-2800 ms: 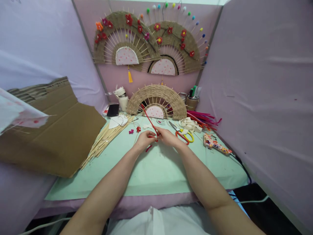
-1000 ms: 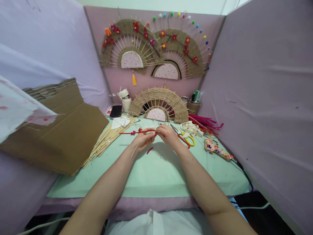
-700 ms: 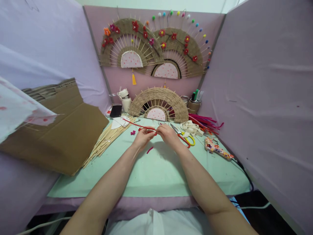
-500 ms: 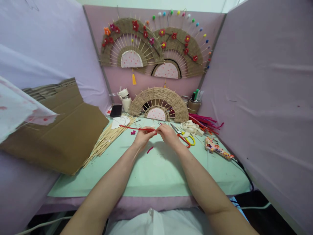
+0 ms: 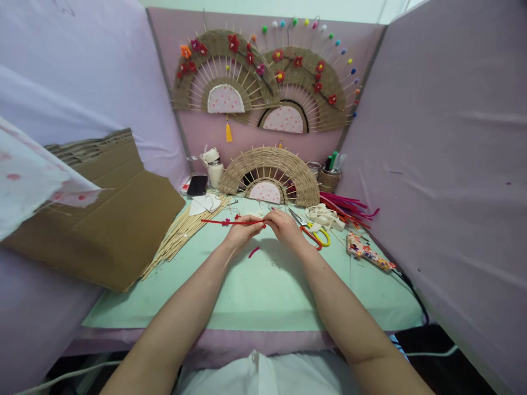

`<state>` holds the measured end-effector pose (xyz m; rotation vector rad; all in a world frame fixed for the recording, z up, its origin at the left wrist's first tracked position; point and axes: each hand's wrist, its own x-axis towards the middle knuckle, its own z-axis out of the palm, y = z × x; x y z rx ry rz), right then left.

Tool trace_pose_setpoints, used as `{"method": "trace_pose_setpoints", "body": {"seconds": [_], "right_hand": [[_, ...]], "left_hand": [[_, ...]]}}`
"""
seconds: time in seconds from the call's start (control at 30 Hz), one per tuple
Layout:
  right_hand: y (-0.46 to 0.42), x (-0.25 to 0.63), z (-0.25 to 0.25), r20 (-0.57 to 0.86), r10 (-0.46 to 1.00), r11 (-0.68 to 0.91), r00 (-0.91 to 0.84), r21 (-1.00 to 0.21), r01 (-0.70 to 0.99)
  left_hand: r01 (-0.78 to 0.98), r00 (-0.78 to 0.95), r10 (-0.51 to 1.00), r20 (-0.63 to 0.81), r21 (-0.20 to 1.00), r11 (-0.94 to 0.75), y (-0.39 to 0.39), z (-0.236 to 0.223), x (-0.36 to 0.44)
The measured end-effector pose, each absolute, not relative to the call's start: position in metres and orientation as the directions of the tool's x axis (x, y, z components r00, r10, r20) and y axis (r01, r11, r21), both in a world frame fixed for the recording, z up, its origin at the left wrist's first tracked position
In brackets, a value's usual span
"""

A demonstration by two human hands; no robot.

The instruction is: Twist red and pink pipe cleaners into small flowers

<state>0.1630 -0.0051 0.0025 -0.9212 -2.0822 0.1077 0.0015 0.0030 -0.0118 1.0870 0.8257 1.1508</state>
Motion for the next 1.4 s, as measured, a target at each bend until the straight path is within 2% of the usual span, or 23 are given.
{"method": "trace_pose_setpoints", "body": {"seconds": [0.13,0.37,0.5,0.6,0.7,0.83,0.9,0.93,1.0,1.07,1.13,1.2,1.27,1.4], "right_hand": [[-0.004,0.164,0.001,0.63,0.678,0.689,-0.379,-0.366,0.625],[-0.004,0.163,0.002,0.52,0.766,0.611,-0.376,-0.409,0.678],[-0.008,0.16,0.004,0.457,0.823,0.548,-0.337,-0.489,0.679],[-0.009,0.16,0.004,0.396,0.875,0.477,-0.28,-0.597,0.646],[-0.008,0.161,0.002,0.271,0.936,0.353,-0.227,-0.735,0.579],[-0.003,0.164,-0.004,-0.022,0.982,0.064,-0.188,-0.896,0.439],[-0.001,0.167,-0.006,-0.128,0.97,-0.046,-0.206,-0.931,0.361],[0.0,0.169,-0.006,-0.136,0.966,-0.055,-0.22,-0.939,0.339],[0.002,0.172,-0.004,-0.056,0.974,0.022,-0.221,-0.942,0.334],[0.002,0.175,-0.001,0.111,0.973,0.181,-0.204,-0.913,0.366],[0.001,0.176,0.004,0.299,0.927,0.369,-0.228,-0.835,0.408],[-0.001,0.177,0.007,0.449,0.841,0.541,-0.304,-0.714,0.444],[-0.002,0.176,0.008,0.534,0.752,0.659,-0.387,-0.59,0.466],[-0.002,0.173,0.008,0.573,0.667,0.74,-0.477,-0.435,0.512]], "left_hand": [[-0.247,0.211,0.975,0.075,0.969,-0.021,0.003,-0.01,-0.001],[0.021,0.17,0.96,0.221,0.973,-0.228,0.003,-0.007,-0.001],[0.173,0.172,0.937,0.304,0.927,-0.333,-0.001,-0.005,0.0],[0.301,0.21,0.901,0.379,0.852,-0.428,-0.004,-0.007,0.0],[0.406,0.268,0.84,0.471,0.736,-0.542,-0.005,-0.01,0.001],[0.481,0.387,0.732,0.561,0.555,-0.679,-0.008,-0.013,0.006],[0.473,0.398,0.724,0.564,0.55,-0.688,-0.009,-0.012,0.008],[0.461,0.368,0.749,0.551,0.591,-0.662,-0.009,-0.012,0.008],[0.408,0.251,0.846,0.47,0.741,-0.533,-0.008,-0.012,0.008],[0.287,0.142,0.939,0.312,0.895,-0.341,-0.004,-0.012,0.006],[0.114,0.125,0.98,0.156,0.979,-0.171,-0.001,-0.012,0.004],[-0.049,0.172,0.983,0.066,0.997,-0.058,0.001,-0.012,0.002],[-0.148,0.229,0.973,0.021,0.989,0.014,0.002,-0.011,0.0],[-0.176,0.293,0.956,0.001,0.983,0.053,0.001,-0.009,-0.003]]}}
